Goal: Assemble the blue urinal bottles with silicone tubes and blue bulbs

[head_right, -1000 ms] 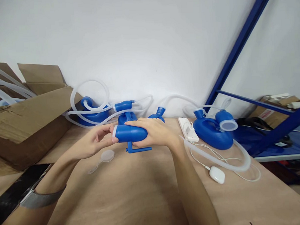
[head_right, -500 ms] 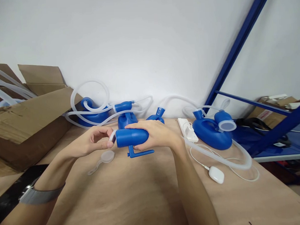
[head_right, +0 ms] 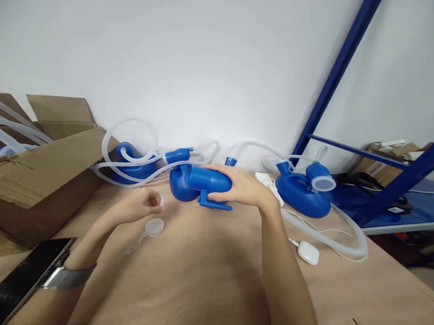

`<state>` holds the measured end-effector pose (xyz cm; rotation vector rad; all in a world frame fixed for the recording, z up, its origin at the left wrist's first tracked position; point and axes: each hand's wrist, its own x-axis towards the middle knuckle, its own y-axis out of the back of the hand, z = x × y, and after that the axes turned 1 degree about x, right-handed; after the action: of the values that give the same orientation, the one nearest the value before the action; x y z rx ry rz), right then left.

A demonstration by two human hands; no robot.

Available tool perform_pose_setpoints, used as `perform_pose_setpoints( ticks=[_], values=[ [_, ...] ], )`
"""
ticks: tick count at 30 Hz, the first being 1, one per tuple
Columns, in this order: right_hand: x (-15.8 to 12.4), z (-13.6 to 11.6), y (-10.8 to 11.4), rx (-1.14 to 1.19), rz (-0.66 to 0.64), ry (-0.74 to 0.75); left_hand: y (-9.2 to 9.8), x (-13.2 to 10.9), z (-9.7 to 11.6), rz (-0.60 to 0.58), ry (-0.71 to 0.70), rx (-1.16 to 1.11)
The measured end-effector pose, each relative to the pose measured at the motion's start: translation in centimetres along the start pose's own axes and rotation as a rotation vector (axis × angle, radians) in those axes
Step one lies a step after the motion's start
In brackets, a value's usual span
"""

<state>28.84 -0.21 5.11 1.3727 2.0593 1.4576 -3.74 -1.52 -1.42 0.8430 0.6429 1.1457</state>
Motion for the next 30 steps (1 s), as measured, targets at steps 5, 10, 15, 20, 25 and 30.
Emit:
perform_pose_setpoints(
  ticks=[5,10,15,20,25,30],
  values=[
    [0.3,-0.5,-0.5,-0.031,-0.020,0.015,-3.1,1.8,-2.2,-0.072,0.083,0.139],
    [0.7,-0.9,-1.1,-0.076,-0.024,0.031,-1.4,0.6,-0.5,-0.100,0.043,0.073],
    [1.6,-2.1,-3.4,-0.099,0.034,0.088,0.5,-1.9,3.6,0.122,-0.208,-0.498],
    [2.5,-3.3,-5.9,0.005,0.205,0.423,0.6,-3.0,6.1,0.358,-0.118,-0.479],
    [1.5,-3.9,-4.7,0.361,0.606,0.413,2.5,-3.3,5.5,0.581,-0.051,-0.732],
    [1.7,-4.1,-5.1,0.599,0.106,0.077,3.3,-2.8,4.1,0.691,0.025,-0.998]
  ],
)
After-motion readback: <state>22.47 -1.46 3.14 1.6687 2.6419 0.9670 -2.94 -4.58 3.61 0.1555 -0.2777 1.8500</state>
